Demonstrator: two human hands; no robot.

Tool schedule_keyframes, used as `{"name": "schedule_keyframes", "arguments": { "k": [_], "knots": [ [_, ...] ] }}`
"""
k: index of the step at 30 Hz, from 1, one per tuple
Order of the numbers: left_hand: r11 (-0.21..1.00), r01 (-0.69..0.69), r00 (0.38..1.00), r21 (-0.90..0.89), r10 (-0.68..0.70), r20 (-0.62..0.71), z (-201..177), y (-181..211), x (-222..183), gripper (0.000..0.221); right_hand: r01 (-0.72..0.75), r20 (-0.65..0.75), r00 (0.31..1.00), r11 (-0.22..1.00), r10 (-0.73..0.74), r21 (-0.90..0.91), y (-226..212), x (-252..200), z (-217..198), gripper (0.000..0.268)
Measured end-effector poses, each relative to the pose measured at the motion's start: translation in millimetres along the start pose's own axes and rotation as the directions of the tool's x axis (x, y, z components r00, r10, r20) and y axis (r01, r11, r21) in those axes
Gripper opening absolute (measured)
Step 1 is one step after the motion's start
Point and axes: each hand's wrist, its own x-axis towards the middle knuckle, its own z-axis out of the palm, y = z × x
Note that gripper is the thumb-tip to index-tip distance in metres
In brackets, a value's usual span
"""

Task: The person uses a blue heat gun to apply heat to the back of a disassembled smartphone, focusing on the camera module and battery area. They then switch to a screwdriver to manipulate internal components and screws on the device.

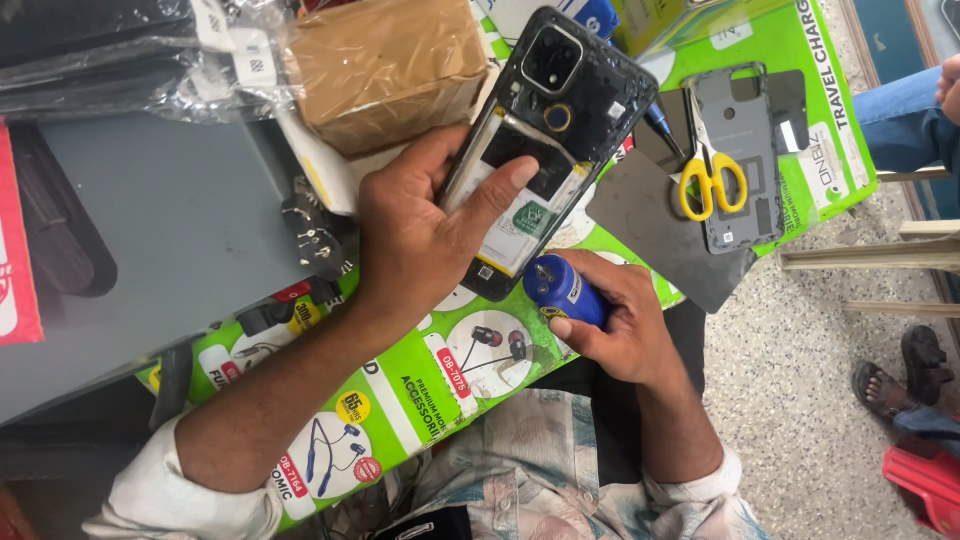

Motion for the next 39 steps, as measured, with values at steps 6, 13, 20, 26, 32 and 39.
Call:
{"name": "schedule_keyframes", "arguments": {
  "k": [6, 13, 20, 26, 32, 39],
  "knots": [
    [0.976, -0.140, 0.990, 0.167, 0.133, 0.049, -5, 6, 0, 0.029, -0.027, 0.031, 0.999, 0.999, 0.028, -0.020, -6, 1, 1, 0.054],
    [0.970, -0.136, 0.985, 0.204, 0.110, 0.132, -10, 10, 2, 0.031, -0.085, -0.014, 0.996, 0.996, 0.084, -0.029, -3, -3, 2, 0.055],
    [0.981, -0.066, 0.986, 0.180, 0.036, 0.163, -11, 9, 4, 0.029, -0.074, -0.083, 0.993, 0.996, 0.078, 0.047, -4, -4, 5, 0.053],
    [0.972, -0.116, 0.981, 0.205, 0.080, 0.178, -12, 9, 5, 0.028, -0.093, -0.136, 0.983, 0.971, 0.125, 0.221, -9, -2, 9, 0.049],
    [0.976, -0.037, 0.979, 0.217, -0.008, 0.204, -10, 6, 6, 0.026, -0.080, -0.223, 0.960, 0.931, 0.168, 0.355, 6, -6, 5, 0.044],
    [0.957, 0.054, 0.964, 0.284, -0.125, 0.236, 2, -2, 0, 0.029, -0.113, -0.104, 0.975, 0.837, 0.198, 0.536, 26, -4, -47, 0.044]
  ]
}}
